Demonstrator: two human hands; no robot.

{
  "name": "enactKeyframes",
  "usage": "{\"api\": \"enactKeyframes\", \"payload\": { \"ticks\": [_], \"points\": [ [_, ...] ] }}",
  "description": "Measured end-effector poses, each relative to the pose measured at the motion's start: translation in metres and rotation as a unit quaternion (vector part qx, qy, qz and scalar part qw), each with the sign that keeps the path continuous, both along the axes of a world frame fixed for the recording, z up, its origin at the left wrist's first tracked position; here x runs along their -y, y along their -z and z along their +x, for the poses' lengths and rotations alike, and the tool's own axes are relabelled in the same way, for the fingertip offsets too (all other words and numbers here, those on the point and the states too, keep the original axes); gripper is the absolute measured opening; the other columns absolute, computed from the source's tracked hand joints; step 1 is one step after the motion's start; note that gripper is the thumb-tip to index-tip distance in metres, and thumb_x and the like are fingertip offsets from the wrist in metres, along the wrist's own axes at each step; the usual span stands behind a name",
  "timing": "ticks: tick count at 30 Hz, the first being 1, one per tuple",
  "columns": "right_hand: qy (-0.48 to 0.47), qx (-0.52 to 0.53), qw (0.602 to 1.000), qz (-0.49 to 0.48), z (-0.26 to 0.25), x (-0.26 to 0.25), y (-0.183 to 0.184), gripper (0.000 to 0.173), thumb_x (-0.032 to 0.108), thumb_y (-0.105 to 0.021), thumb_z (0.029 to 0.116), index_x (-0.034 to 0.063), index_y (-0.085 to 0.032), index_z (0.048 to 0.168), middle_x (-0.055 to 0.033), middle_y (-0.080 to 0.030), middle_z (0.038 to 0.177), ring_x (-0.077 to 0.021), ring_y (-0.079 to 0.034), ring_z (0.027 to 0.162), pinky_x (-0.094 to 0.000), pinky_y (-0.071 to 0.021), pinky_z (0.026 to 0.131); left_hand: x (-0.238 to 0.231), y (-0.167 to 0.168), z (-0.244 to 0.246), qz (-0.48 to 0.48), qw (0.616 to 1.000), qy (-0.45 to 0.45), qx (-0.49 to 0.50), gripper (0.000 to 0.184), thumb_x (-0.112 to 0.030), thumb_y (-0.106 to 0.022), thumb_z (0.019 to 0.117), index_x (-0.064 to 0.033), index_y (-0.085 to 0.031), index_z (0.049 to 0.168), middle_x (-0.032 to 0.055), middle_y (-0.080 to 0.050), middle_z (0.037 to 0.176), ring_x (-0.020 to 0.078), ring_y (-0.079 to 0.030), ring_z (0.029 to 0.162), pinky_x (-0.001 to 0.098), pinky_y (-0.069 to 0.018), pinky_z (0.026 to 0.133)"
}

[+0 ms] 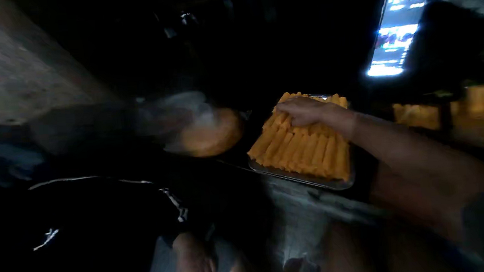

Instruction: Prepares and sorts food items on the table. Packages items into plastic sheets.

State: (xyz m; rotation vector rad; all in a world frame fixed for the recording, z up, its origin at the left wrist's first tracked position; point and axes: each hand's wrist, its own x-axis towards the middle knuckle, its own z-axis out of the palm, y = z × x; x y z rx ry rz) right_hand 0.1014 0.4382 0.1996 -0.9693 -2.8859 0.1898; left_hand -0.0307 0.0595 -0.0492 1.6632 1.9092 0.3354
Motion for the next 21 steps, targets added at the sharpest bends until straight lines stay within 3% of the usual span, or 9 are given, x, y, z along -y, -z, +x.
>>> {"api": "enactKeyframes", "payload": {
  "ticks": [2,7,8,10,13,16,19,21],
  "points": [
    [0.021,-0.022,0.999,-0.011,0.003,-0.004,0.002,0.051,0.004,-0.075,0.0856,0.0046,-0.058,0.134,-0.0195,-0.064,0.128,-0.0380,-0.059,0.124,-0.0580,-0.0432,0.108,-0.001,0.000,0.003,0.016,1.000,-0.002,0.019,0.038,-0.002,-0.053,0.1003,-0.0028,-0.063,0.137,0.0207,-0.064,0.137,0.0406,-0.066,0.118,0.0591,-0.0518,0.100],
    [-0.002,-0.136,0.990,-0.046,-0.001,0.007,-0.011,0.050,0.004,-0.079,0.0812,0.0038,-0.061,0.128,-0.0227,-0.065,0.121,-0.0402,-0.063,0.113,-0.0598,-0.0505,0.096,0.000,0.012,-0.001,0.029,0.999,-0.017,0.026,0.034,-0.008,-0.051,0.1033,-0.0043,-0.066,0.133,0.0203,-0.066,0.133,0.0403,-0.068,0.115,0.0592,-0.0530,0.098],
    [-0.020,-0.138,0.989,-0.055,-0.005,0.015,-0.016,0.050,0.004,-0.080,0.0810,0.0040,-0.062,0.127,-0.0221,-0.065,0.120,-0.0392,-0.063,0.112,-0.0586,-0.0508,0.095,0.001,0.021,-0.003,0.038,0.999,-0.014,0.023,0.033,-0.010,-0.051,0.1035,-0.0047,-0.066,0.133,0.0203,-0.067,0.130,0.0407,-0.069,0.110,0.0600,-0.0549,0.093],
    [-0.060,-0.113,0.990,-0.066,-0.018,0.027,-0.021,0.050,0.001,-0.081,0.0784,0.0049,-0.064,0.125,-0.0208,-0.066,0.119,-0.0382,-0.064,0.111,-0.0582,-0.0518,0.095,0.001,0.026,-0.004,0.043,0.999,-0.014,0.025,0.033,-0.008,-0.051,0.1021,-0.0047,-0.067,0.132,0.0204,-0.067,0.130,0.0407,-0.068,0.112,0.0600,-0.0538,0.095],
    [-0.103,-0.028,0.991,-0.080,-0.033,0.035,-0.018,0.049,0.001,-0.080,0.0796,0.0048,-0.064,0.126,-0.0182,-0.064,0.127,-0.0374,-0.059,0.122,-0.0576,-0.0475,0.101,-0.007,0.008,0.002,0.021,0.999,-0.010,0.028,0.036,-0.005,-0.051,0.1019,-0.0044,-0.065,0.135,0.0191,-0.064,0.136,0.0396,-0.066,0.120,0.0587,-0.0518,0.100],
    [-0.097,0.029,0.989,-0.111,-0.040,0.039,-0.017,0.059,0.000,-0.079,0.0817,0.0061,-0.058,0.136,-0.0201,-0.061,0.132,-0.0392,-0.059,0.123,-0.0602,-0.0472,0.101,-0.008,0.007,0.003,0.034,0.999,-0.015,0.032,0.034,-0.004,-0.051,0.1020,-0.0009,-0.065,0.133,0.0206,-0.065,0.135,0.0398,-0.065,0.121,0.0572,-0.0506,0.103],
    [-0.106,0.054,0.986,-0.116,-0.041,0.034,-0.014,0.080,0.000,-0.081,0.0787,0.0135,-0.049,0.151,-0.0154,-0.054,0.148,-0.0366,-0.052,0.136,-0.0593,-0.0408,0.112,-0.007,0.020,0.001,0.059,0.997,-0.028,0.031,0.032,-0.008,-0.050,0.1031,-0.0033,-0.067,0.130,0.0187,-0.068,0.130,0.0358,-0.068,0.117,0.0539,-0.0530,0.101],
    [-0.111,0.060,0.986,-0.107,-0.043,0.031,-0.014,0.086,0.000,-0.083,0.0770,0.0157,-0.047,0.154,-0.0149,-0.054,0.149,-0.0371,-0.051,0.137,-0.0607,-0.0383,0.113,-0.008,0.021,-0.001,0.069,0.997,-0.030,0.026,0.032,-0.005,-0.052,0.1016,-0.0025,-0.068,0.129,0.0188,-0.068,0.130,0.0366,-0.069,0.115,0.0545,-0.0536,0.100]
  ]
}}
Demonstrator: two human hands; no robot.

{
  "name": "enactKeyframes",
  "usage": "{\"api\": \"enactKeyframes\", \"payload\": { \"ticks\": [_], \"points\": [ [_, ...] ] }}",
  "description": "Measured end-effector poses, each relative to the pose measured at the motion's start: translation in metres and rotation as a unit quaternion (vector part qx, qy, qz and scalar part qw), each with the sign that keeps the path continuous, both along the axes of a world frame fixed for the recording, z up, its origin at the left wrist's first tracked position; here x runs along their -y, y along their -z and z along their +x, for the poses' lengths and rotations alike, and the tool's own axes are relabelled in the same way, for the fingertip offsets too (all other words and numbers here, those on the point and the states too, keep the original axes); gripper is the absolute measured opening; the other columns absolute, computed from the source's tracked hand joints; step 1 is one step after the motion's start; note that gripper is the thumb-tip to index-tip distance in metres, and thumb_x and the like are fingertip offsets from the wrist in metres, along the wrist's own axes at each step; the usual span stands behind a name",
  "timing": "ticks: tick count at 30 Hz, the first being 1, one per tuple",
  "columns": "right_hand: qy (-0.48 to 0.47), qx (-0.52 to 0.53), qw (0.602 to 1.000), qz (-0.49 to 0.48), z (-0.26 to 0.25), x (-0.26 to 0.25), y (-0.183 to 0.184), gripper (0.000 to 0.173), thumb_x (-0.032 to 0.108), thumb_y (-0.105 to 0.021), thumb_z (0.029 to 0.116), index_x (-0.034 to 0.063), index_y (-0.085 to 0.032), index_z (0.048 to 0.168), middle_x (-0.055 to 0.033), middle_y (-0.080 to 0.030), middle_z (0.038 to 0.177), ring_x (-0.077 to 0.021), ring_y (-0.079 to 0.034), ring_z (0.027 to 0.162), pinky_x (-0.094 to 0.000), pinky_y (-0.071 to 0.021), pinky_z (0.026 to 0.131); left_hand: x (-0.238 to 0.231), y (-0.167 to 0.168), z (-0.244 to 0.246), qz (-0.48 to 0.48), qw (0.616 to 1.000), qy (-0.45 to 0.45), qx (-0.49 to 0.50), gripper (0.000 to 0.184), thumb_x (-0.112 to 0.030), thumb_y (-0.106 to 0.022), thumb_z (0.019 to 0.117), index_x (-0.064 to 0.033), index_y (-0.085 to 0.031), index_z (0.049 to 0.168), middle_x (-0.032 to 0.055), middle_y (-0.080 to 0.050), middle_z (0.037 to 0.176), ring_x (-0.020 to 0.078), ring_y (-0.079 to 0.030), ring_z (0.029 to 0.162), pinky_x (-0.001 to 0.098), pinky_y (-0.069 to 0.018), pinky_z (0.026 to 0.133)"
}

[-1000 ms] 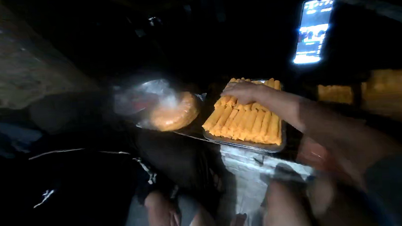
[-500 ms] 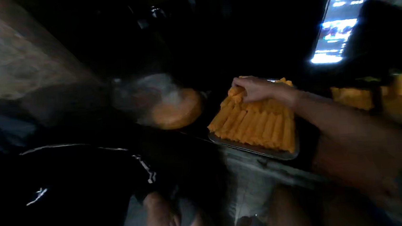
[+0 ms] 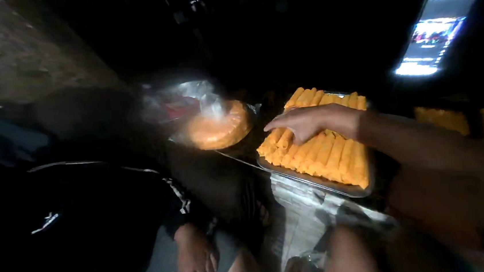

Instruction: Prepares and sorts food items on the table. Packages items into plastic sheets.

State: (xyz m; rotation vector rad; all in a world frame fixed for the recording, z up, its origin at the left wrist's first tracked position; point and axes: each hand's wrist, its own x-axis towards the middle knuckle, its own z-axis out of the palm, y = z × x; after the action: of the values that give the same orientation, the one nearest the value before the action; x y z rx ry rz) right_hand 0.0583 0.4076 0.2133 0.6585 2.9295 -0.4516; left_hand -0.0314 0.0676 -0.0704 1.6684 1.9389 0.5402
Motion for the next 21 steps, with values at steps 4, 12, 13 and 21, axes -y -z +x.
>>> {"api": "enactKeyframes", "payload": {
  "ticks": [4,12,13,21],
  "points": [
    [-0.005,0.009,1.000,0.018,-0.005,-0.004,-0.004,0.075,0.002,-0.084,0.0770,0.0143,-0.056,0.146,-0.0160,-0.059,0.142,-0.0391,-0.050,0.136,-0.0606,-0.0343,0.115,-0.008,-0.022,-0.001,-0.047,0.999,0.002,0.004,0.034,-0.005,-0.049,0.1027,-0.0007,-0.064,0.133,0.0215,-0.065,0.133,0.0405,-0.068,0.115,0.0579,-0.0529,0.098],
    [-0.058,-0.028,0.997,0.035,-0.003,-0.011,0.000,0.058,0.001,-0.087,0.0720,0.0065,-0.068,0.126,-0.0160,-0.063,0.133,-0.0378,-0.051,0.132,-0.0597,-0.0375,0.111,-0.008,-0.018,-0.004,-0.005,1.000,-0.008,0.007,0.033,-0.005,-0.053,0.1007,-0.0029,-0.067,0.130,0.0195,-0.067,0.131,0.0387,-0.069,0.114,0.0577,-0.0545,0.096],
    [-0.049,-0.028,0.998,0.028,-0.002,-0.009,0.000,0.059,0.000,-0.086,0.0721,0.0067,-0.066,0.127,-0.0167,-0.064,0.130,-0.0376,-0.054,0.129,-0.0591,-0.0395,0.110,-0.007,-0.016,-0.006,-0.008,1.000,-0.011,0.007,0.033,-0.007,-0.053,0.1015,-0.0042,-0.067,0.131,0.0185,-0.067,0.132,0.0379,-0.068,0.116,0.0572,-0.0541,0.098],
    [-0.008,-0.084,0.996,0.013,0.015,-0.001,-0.001,0.057,0.002,-0.085,0.0751,0.0095,-0.064,0.127,-0.0163,-0.070,0.114,-0.0346,-0.067,0.108,-0.0576,-0.0511,0.096,-0.002,-0.020,-0.015,0.029,0.998,-0.044,0.044,0.031,0.000,-0.057,0.0976,0.0006,-0.069,0.126,0.0227,-0.069,0.125,0.0411,-0.070,0.108,0.0584,-0.0559,0.093]
  ]
}}
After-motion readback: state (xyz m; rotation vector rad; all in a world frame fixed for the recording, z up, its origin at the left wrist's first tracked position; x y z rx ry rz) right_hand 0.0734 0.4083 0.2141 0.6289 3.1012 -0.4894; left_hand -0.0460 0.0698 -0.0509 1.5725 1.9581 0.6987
